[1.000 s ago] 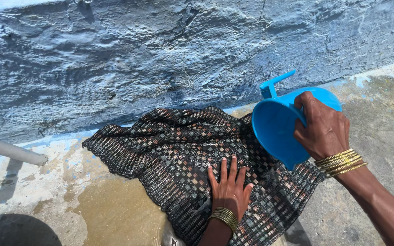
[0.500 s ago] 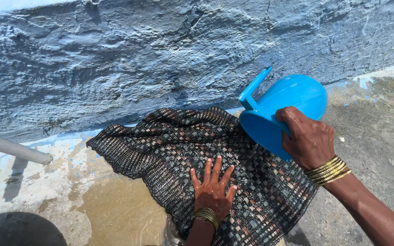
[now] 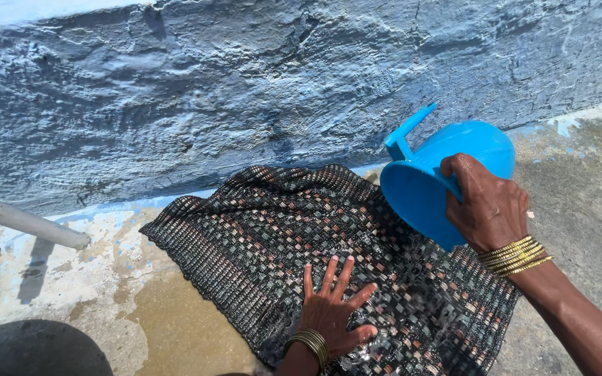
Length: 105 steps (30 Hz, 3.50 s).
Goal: The person scrubs a rug with a brush, pours water over it from a bucket, wrings it out by hand, and spreads it flat on the ground to rinse it again.
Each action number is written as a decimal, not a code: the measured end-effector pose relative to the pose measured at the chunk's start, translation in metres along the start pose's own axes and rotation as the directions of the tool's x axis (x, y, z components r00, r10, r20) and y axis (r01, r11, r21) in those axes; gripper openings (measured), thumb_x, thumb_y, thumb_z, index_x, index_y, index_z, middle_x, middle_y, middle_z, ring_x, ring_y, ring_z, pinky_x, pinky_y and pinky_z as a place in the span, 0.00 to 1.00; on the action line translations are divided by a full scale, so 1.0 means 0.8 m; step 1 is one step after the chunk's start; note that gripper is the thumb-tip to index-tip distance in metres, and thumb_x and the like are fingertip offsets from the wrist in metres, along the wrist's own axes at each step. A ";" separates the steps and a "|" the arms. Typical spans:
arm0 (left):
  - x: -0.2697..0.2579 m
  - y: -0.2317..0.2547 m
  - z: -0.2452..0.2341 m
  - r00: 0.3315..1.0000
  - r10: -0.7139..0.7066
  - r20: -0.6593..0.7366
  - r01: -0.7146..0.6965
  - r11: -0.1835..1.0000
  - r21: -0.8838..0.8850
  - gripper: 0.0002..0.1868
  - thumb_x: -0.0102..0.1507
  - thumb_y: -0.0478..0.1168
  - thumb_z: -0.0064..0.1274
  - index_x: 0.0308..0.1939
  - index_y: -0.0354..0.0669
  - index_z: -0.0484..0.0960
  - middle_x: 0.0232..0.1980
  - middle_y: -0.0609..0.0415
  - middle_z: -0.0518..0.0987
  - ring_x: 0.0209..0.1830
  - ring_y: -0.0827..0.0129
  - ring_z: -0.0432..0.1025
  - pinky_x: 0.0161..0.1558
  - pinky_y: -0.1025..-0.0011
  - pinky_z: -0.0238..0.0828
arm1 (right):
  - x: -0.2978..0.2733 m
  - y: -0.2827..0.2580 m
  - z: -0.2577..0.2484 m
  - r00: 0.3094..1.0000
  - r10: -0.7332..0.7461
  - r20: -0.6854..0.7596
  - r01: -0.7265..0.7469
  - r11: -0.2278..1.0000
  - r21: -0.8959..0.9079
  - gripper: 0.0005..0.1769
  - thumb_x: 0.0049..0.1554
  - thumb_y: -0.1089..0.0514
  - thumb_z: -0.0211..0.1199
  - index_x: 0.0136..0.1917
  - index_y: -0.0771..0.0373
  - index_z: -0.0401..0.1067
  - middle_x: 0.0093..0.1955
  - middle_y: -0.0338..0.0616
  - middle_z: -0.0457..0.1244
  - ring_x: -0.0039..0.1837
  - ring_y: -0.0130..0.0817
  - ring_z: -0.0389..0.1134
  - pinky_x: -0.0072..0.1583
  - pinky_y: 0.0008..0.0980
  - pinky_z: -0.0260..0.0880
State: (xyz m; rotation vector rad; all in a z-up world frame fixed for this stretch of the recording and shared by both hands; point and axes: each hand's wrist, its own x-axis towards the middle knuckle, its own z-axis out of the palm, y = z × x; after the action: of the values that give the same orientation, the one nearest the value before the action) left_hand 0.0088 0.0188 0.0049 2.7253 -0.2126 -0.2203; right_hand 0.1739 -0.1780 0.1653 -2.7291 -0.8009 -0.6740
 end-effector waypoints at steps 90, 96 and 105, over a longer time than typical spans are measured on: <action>0.010 -0.019 -0.228 0.855 -0.434 -0.285 0.180 0.762 -0.622 0.21 0.69 0.54 0.42 0.67 0.64 0.70 0.44 0.56 0.82 0.31 0.65 0.83 0.45 0.67 0.74 | -0.046 -0.003 0.056 0.970 -0.244 0.006 0.244 0.969 -0.029 0.12 0.60 0.47 0.61 0.57 0.41 0.74 0.66 0.30 0.67 0.74 0.20 0.56 0.82 0.67 0.41; 0.025 -0.158 -0.132 0.638 -0.693 -0.336 0.632 0.720 -0.286 0.27 0.68 0.57 0.43 0.68 0.53 0.68 0.51 0.39 0.75 0.49 0.48 0.75 0.53 0.54 0.72 | -0.063 0.034 0.092 0.968 -0.091 0.233 0.061 0.989 0.133 0.31 0.59 0.32 0.48 0.68 0.45 0.70 0.78 0.47 0.51 0.76 0.51 0.48 0.68 0.72 0.53; 0.034 -0.095 -0.183 0.857 -0.479 0.191 0.406 0.399 -0.822 0.40 0.63 0.69 0.29 0.77 0.65 0.47 0.73 0.42 0.63 0.66 0.49 0.70 0.57 0.50 0.78 | -0.043 -0.036 0.069 0.792 -0.169 0.587 0.072 0.980 0.184 0.39 0.52 0.25 0.52 0.68 0.47 0.69 0.77 0.30 0.53 0.67 0.41 0.59 0.66 0.47 0.69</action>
State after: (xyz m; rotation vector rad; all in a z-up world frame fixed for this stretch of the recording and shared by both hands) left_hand 0.0707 0.1377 0.1048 1.7091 0.5523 -0.2717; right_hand 0.1525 -0.1517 0.1028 -2.7703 -1.1060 0.2730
